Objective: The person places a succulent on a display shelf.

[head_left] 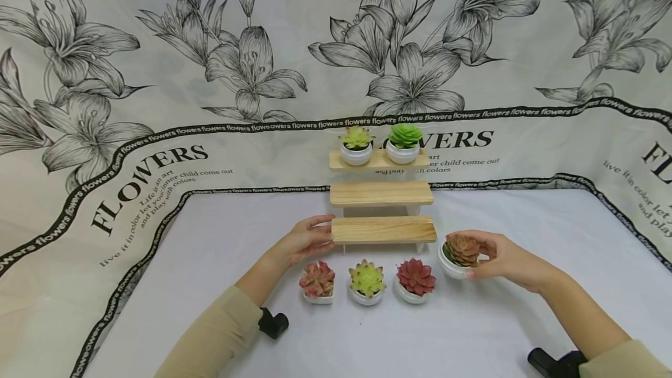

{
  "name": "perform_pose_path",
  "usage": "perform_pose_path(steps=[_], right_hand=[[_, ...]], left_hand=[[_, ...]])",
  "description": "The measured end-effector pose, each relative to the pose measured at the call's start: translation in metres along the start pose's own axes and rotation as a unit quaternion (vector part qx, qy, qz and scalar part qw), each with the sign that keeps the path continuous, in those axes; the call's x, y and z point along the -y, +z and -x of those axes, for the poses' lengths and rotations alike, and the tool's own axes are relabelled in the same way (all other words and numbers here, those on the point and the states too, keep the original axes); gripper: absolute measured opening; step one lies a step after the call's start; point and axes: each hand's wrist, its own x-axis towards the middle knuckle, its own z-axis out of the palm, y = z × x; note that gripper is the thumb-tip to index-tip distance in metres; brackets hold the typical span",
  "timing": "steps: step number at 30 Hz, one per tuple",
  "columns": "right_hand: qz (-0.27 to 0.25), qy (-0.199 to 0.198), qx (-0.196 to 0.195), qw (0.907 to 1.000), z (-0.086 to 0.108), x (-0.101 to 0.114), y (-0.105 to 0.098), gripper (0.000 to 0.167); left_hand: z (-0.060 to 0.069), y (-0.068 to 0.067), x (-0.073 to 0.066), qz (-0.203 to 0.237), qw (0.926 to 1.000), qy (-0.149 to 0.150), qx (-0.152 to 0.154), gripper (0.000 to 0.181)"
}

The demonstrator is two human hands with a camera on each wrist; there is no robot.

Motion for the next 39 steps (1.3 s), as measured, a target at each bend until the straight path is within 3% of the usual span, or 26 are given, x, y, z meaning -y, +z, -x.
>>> perform_pose_path(steps=[4, 13, 27, 39], right_hand=[[0.006, 0.013, -0.013, 0.9998, -0.003, 0.007, 0.001, 0.069], [0.013, 0.008, -0.016, 0.9998, -0.011, 0.023, 0.004, 0.071], [0.042, -0.006, -0.016, 0.999, -0.033, 0.049, 0.007, 0.068], [0.025, 0.017, -0.06, 0.9977, -0.057, 0.068, 0.011, 0.075]], left_hand=[[-0.003, -0.006, 0.004, 0.009, 0.9995, 0.017, 0.025, 0.055], [-0.001, 0.002, 0.0, 0.003, 0.9998, -0.014, -0.016, 0.055], [0.001, 0.005, -0.004, 0.005, 0.9996, -0.02, -0.02, 0.057], [0.002, 0.005, -0.003, 0.007, 0.9998, -0.014, -0.013, 0.056]])
